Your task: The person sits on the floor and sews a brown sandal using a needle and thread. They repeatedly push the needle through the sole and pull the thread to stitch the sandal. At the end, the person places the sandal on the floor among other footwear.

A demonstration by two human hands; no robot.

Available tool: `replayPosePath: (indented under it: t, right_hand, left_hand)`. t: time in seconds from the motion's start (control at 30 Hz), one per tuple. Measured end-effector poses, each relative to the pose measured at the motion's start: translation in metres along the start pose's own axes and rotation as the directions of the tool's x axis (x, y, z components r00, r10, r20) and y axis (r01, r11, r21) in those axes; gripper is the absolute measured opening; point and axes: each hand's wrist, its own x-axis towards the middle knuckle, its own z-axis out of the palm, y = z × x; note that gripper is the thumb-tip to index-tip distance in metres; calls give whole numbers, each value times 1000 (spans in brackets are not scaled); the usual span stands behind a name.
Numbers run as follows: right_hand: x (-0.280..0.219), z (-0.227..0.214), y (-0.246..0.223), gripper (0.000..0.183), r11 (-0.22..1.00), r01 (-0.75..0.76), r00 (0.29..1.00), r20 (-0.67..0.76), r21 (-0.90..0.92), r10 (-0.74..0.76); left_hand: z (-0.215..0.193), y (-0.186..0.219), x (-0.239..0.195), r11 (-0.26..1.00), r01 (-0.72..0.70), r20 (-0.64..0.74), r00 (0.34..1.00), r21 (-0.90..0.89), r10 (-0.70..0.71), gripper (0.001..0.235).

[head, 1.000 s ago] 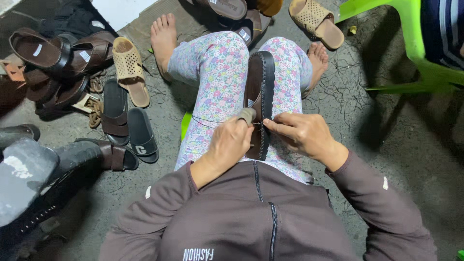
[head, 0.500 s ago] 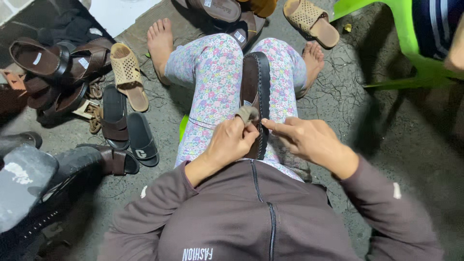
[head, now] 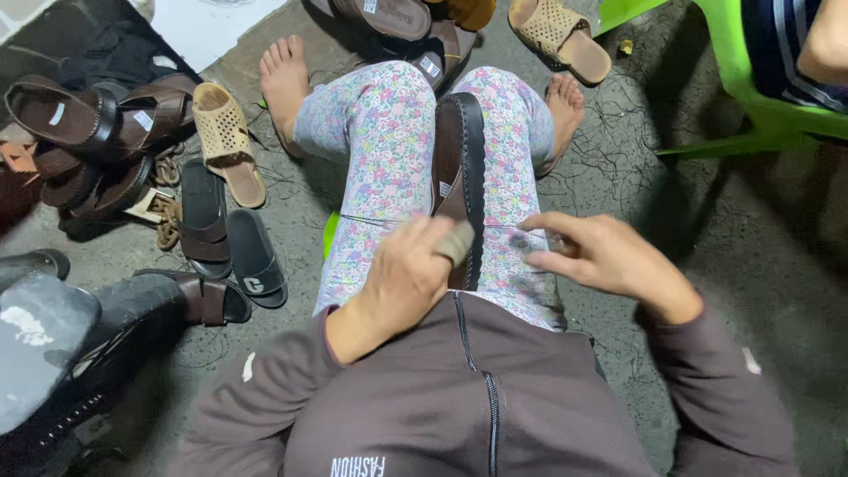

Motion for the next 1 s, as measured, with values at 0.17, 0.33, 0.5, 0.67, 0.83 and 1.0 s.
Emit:
replayPosePath:
  t: [0.17,0.33,0.5,0.67,0.83,1.0]
  right_hand:
    - [27,61,11,28,824,210,874,-480,526,83]
    - [29,84,3,16,703,299,828,-541,646,145]
    - [27,85,1,11,728,346,827,-559,592,62]
    - [30,87,-3,7,697,584,714,-671,416,-197]
    - [26,81,-18,6,702,656,647,-684,276,-337]
    - [22,92,-17,16,744,664,626,-599,73,-499]
  left_hand:
    - [13,2,-26,977,-44,97,995,208,24,10]
    - [-2,13,-16,968,44,87,994,246,-67,12]
    - [-10,18,-14,965,184,106,973,188,-206,22]
    - [4,-1,-42,970,215,200,952,112,-234,18]
    - [-6,10,-22,757,589,394,791,-283,-468,16]
    - [5,7,-9,150,854,681,493,-499,-542,25]
